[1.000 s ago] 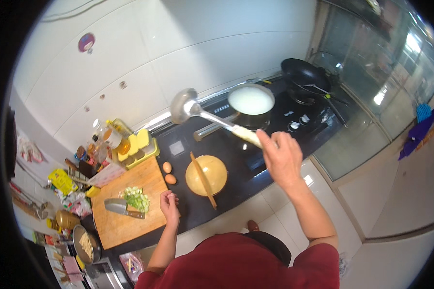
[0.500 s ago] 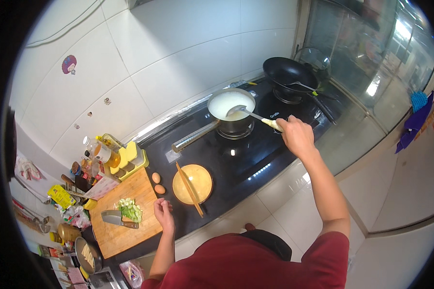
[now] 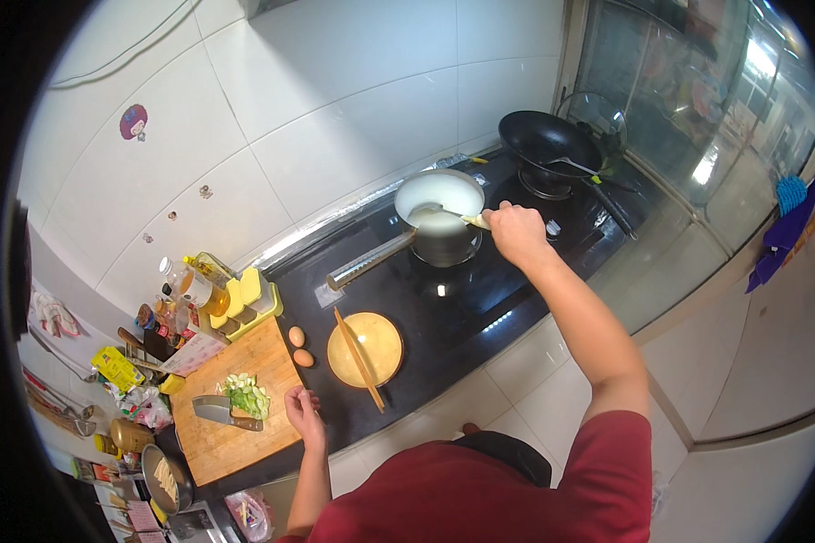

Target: The person washes a bowl of flat noodles under running water in a kitchen sink. They then move to the stove, stir a pot of boiling liquid, and crack two eggs into a bowl.

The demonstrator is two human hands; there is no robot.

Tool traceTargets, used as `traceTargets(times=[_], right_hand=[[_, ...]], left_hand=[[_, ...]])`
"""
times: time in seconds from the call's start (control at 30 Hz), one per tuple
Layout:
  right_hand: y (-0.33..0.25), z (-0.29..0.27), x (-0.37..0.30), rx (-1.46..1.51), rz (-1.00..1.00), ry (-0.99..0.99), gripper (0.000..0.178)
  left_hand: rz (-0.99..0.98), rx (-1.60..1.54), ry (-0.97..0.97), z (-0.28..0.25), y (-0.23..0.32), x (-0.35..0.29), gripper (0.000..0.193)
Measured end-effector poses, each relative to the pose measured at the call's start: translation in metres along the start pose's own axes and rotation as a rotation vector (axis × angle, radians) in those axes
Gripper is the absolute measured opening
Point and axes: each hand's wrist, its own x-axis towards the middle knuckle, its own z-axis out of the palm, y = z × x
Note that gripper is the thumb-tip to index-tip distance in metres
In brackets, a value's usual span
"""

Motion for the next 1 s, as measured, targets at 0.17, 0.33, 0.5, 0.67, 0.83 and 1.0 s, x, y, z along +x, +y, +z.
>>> traceTargets(times=[0.17,0.33,0.5,0.67,0.83,1.0], right_hand=[[-0.005,0.021,0.007,-0.039,0.057,0.013,0.013],[-0.001,0.026,0.007,-0.027,0.116,0.003,0.014],[0.001,0.003,-0.002,-0.008,0.115,-0.042,0.016],[0.003,-0.028,-0.015,0.036,0.1,-0.141,0.017],[-0.011,-0.047,-0.018,0.069,0.067,-0.197,0.017],[-0.025,-0.026,-0.019,0.037,0.016,-0.111,0.016]], left_hand=[[-0.001,0.008,-0.002,-0.005,0.001,0.0,0.014],[-0.007,0.007,-0.005,-0.008,0.002,0.0,0.014],[-0.009,0.006,-0.012,-0.01,-0.002,0.004,0.014],[-0.022,-0.003,-0.063,0.007,0.0,0.01,0.014],[0.007,-0.041,-0.113,0.03,0.016,0.01,0.014],[0.025,-0.039,-0.139,0.036,0.016,0.008,0.015]])
